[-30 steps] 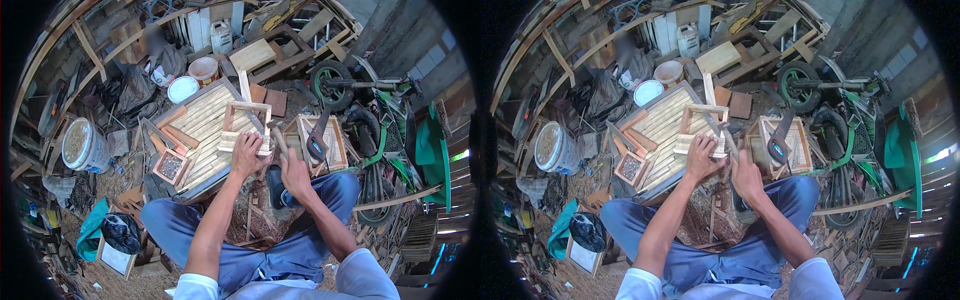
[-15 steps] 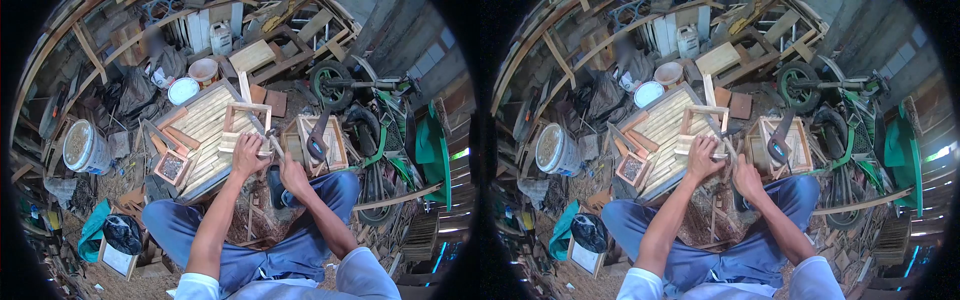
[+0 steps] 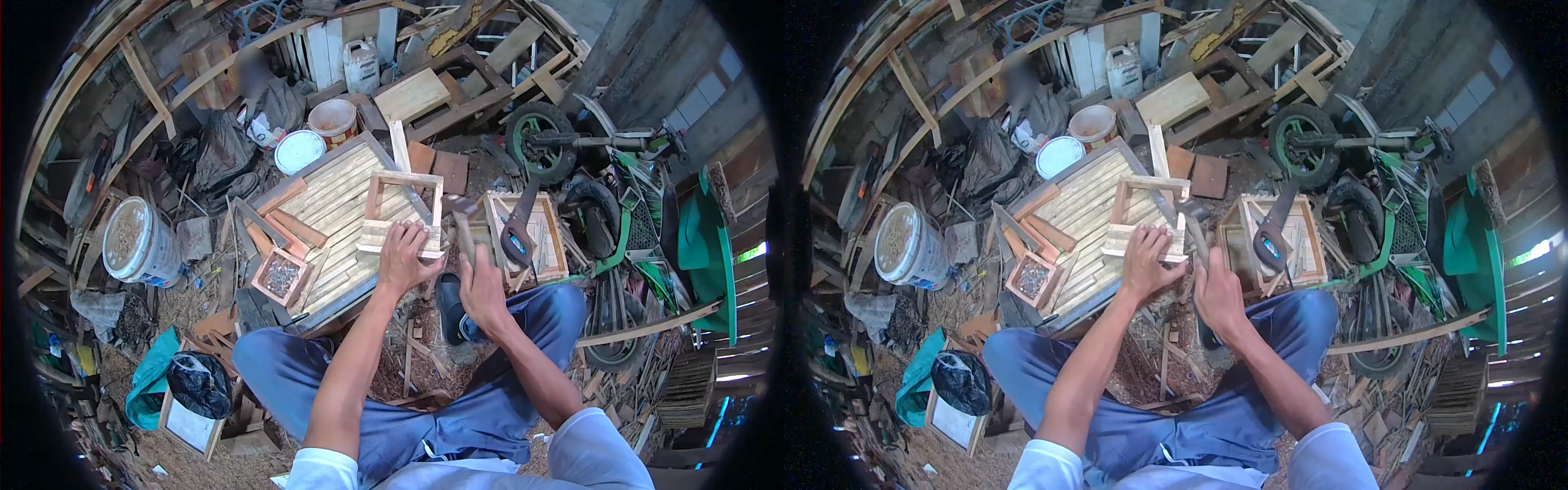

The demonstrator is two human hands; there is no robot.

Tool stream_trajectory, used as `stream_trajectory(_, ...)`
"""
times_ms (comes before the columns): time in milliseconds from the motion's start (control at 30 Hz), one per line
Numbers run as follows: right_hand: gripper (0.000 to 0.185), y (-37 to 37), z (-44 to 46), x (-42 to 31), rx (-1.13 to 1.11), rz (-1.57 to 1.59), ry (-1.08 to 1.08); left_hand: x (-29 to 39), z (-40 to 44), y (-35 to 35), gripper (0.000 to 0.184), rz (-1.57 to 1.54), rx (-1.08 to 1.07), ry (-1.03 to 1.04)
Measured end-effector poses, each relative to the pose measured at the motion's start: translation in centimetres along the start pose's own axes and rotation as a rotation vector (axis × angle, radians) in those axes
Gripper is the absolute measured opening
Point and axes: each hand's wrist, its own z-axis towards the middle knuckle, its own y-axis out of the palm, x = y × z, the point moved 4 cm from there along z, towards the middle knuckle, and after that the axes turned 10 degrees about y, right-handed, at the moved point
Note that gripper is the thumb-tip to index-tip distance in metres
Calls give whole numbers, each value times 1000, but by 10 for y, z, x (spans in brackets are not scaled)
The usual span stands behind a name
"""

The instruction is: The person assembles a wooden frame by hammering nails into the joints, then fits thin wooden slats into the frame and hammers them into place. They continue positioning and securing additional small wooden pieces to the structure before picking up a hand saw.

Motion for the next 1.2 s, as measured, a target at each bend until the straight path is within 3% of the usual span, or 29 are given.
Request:
stream_trajectory(33, 24, -1, -3, -1, 51, 66, -27, 2, -3, 0, 56, -15, -18, -15)
stream_trajectory(133, 23, 22, 9, 30, -122, -186, 14, 0, 3, -2, 54, -78, -41, -61)
stream_trajectory(367, 24, -1, -3, -1, 57, 70, -45, -1, 0, 0, 56, -25, -23, -25)
stream_trajectory(400, 24, 6, 1, 9, -51, 2, 34, -2, -1, 2, 56, -20, -14, -21)
stream_trajectory(500, 24, 18, 11, 28, -113, -186, -15, 0, 1, -2, 58, -36, -80, -72)
stream_trajectory(633, 22, -2, 1, -4, -98, -78, 37, -1, -1, 1, 55, -5, 6, 20)
stream_trajectory(733, 22, 4, -2, 1, -34, 39, 35, -2, -3, 4, 58, -12, -36, -34)
stream_trajectory(867, 25, 19, 13, 34, -99, -177, -28, -2, 5, -2, 57, -40, -50, -14)
stream_trajectory(967, 25, -7, 2, -5, -88, -65, 41, -1, 0, 1, 54, -17, -9, 6)
stream_trajectory(1067, 24, 4, 0, 5, -14, 68, 49, 1, 1, 0, 54, -1, 5, 2)
stream_trajectory(1200, 25, 13, 10, 24, -108, -166, -18, 4, 6, -7, 50, -33, -15, 15)
